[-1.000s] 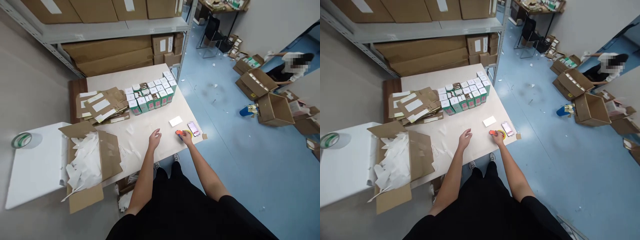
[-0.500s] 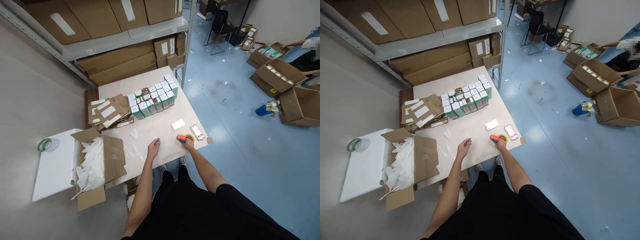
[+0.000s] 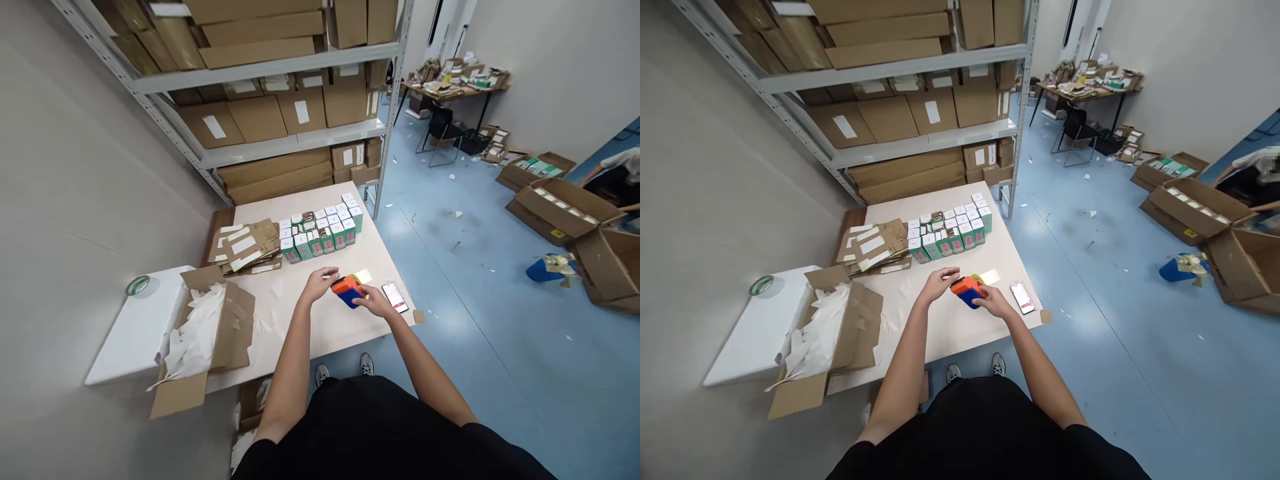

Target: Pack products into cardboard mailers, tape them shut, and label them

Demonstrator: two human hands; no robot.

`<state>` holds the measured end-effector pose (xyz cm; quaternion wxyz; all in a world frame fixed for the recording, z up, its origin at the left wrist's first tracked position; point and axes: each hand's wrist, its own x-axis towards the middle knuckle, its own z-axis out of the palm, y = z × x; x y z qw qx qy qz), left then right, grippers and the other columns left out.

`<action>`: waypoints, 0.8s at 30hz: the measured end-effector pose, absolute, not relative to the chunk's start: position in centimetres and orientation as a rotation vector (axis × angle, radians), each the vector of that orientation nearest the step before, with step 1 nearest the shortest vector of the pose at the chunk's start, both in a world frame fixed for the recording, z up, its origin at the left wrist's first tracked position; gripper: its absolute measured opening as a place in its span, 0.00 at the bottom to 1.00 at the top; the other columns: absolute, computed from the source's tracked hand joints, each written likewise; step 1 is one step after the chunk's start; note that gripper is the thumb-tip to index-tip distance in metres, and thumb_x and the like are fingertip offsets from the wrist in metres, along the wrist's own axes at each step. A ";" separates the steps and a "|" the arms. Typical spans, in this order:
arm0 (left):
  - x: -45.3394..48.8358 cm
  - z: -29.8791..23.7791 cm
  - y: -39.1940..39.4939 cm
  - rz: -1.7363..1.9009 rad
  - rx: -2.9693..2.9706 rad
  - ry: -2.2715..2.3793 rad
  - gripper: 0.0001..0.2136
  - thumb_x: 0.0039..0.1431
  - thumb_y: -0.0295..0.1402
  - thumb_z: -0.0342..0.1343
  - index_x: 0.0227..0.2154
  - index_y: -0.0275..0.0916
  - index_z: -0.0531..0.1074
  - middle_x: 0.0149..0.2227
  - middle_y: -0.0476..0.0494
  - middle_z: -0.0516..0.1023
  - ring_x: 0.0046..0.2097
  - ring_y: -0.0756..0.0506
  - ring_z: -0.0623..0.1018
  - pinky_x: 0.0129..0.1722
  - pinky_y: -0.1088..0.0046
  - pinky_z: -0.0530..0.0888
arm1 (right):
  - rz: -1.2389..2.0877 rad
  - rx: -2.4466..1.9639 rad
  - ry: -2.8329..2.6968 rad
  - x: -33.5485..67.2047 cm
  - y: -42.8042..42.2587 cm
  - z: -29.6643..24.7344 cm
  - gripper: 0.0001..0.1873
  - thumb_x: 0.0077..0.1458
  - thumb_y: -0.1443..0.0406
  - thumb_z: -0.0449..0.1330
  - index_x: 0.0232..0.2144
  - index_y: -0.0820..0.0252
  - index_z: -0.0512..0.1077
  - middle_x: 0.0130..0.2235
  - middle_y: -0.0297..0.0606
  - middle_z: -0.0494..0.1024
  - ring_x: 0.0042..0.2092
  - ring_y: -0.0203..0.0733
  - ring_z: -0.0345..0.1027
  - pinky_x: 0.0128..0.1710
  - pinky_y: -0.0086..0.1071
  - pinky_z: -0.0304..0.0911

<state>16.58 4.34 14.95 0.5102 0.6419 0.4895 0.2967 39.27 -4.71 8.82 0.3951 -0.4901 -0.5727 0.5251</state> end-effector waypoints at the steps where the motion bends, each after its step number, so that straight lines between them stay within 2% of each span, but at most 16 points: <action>1: 16.5 16.1 4.4 0.663 1.569 1.135 0.18 0.57 0.46 0.64 0.42 0.37 0.82 0.46 0.37 0.85 0.46 0.40 0.82 0.48 0.63 0.78 | 1.323 -1.212 -1.486 39.3 -4.7 9.9 0.19 0.53 0.51 0.68 0.41 0.58 0.76 0.41 0.38 0.80 0.43 0.47 0.70 0.44 0.37 0.64; 3: 16.0 18.0 4.3 0.615 1.618 1.094 0.16 0.55 0.46 0.64 0.35 0.37 0.83 0.38 0.39 0.85 0.41 0.41 0.82 0.42 0.66 0.78 | 1.302 -1.168 -1.541 39.1 -4.8 11.4 0.19 0.54 0.52 0.68 0.41 0.58 0.76 0.40 0.38 0.79 0.42 0.47 0.70 0.44 0.37 0.64; 5: 15.6 19.4 3.7 0.678 1.677 1.128 0.14 0.56 0.45 0.63 0.31 0.38 0.82 0.34 0.42 0.84 0.37 0.43 0.81 0.39 0.68 0.77 | 1.282 -1.144 -1.568 38.8 -4.7 12.2 0.18 0.54 0.52 0.68 0.40 0.58 0.76 0.39 0.37 0.78 0.42 0.46 0.69 0.44 0.36 0.64; 13: 15.1 21.6 1.2 1.028 1.889 1.396 0.12 0.63 0.39 0.57 0.29 0.41 0.81 0.34 0.43 0.83 0.39 0.43 0.79 0.43 0.66 0.76 | 1.320 -1.041 -1.604 36.6 -3.7 12.6 0.22 0.59 0.49 0.63 0.48 0.57 0.76 0.41 0.38 0.78 0.42 0.46 0.68 0.45 0.36 0.64; 18: 12.5 24.1 1.2 1.140 1.932 1.631 0.14 0.68 0.41 0.53 0.35 0.43 0.83 0.37 0.40 0.82 0.42 0.40 0.79 0.48 0.63 0.75 | 1.390 -1.083 -1.627 35.0 -3.7 11.9 0.24 0.56 0.47 0.64 0.46 0.57 0.77 0.41 0.41 0.79 0.41 0.49 0.69 0.44 0.38 0.65; 21: 10.7 26.2 0.8 1.075 2.062 1.574 0.14 0.69 0.42 0.53 0.37 0.44 0.83 0.39 0.40 0.83 0.47 0.39 0.79 0.55 0.60 0.73 | 1.440 -1.104 -1.561 32.5 -4.0 10.6 0.25 0.55 0.45 0.64 0.44 0.58 0.77 0.39 0.40 0.79 0.40 0.48 0.70 0.43 0.38 0.66; 24: 9.3 27.6 -1.3 1.101 2.193 1.489 0.14 0.67 0.45 0.57 0.47 0.46 0.82 0.53 0.39 0.81 0.60 0.36 0.74 0.63 0.56 0.68 | 1.403 -1.116 -1.497 29.5 -3.5 9.7 0.25 0.54 0.44 0.63 0.41 0.58 0.75 0.38 0.38 0.79 0.40 0.47 0.71 0.42 0.38 0.67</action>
